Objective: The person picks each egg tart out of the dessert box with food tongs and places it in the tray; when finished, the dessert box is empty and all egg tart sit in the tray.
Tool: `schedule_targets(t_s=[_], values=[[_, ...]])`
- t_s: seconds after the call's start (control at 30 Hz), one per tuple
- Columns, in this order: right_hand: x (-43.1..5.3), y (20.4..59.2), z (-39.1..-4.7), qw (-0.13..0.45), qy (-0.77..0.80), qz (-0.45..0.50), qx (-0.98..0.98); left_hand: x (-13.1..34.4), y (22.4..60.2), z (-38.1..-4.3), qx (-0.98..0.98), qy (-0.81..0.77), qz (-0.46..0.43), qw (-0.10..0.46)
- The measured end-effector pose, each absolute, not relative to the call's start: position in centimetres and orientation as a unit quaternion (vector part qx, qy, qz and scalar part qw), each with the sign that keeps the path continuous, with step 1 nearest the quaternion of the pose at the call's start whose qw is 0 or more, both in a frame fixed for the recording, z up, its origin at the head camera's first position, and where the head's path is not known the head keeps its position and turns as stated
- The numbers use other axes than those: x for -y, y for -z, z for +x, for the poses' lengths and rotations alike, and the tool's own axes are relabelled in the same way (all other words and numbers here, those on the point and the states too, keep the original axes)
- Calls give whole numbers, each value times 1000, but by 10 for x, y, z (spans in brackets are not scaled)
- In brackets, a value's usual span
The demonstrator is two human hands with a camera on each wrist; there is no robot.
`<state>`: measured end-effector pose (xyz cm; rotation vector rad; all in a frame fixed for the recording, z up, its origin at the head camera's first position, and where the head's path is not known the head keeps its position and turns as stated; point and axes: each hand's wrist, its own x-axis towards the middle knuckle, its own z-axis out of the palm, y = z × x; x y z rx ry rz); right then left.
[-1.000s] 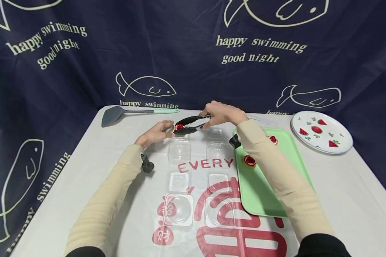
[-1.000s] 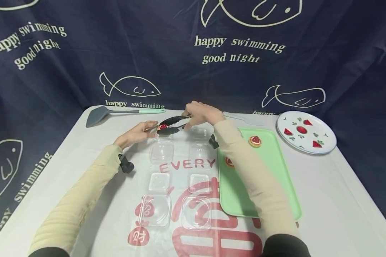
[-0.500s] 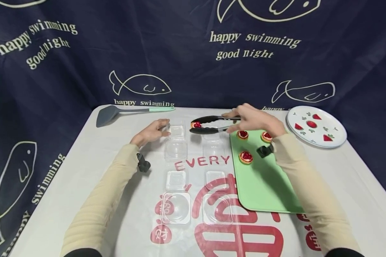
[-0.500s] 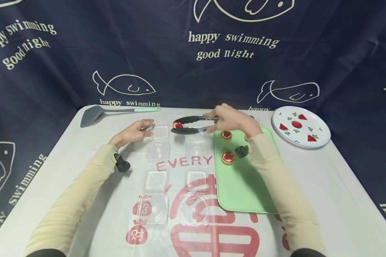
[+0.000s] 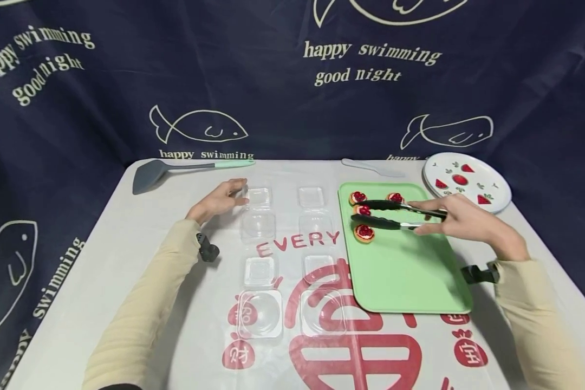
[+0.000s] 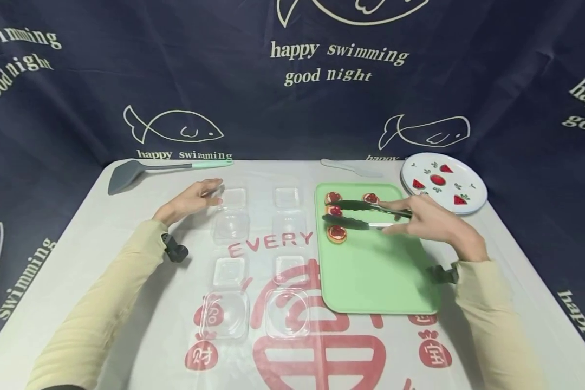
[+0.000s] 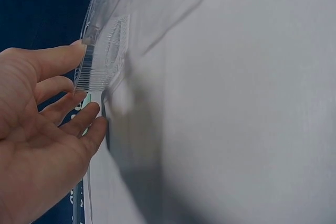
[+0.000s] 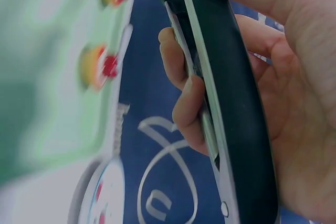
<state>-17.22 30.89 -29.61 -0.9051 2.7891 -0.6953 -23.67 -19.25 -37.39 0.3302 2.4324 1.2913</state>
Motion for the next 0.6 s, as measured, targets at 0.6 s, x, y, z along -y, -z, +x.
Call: schedule_targets(t_s=[0.6], values=[[-380, 321, -130, -23, 158, -250, -955, 189, 372, -237, -862, -457, 121, 182]])
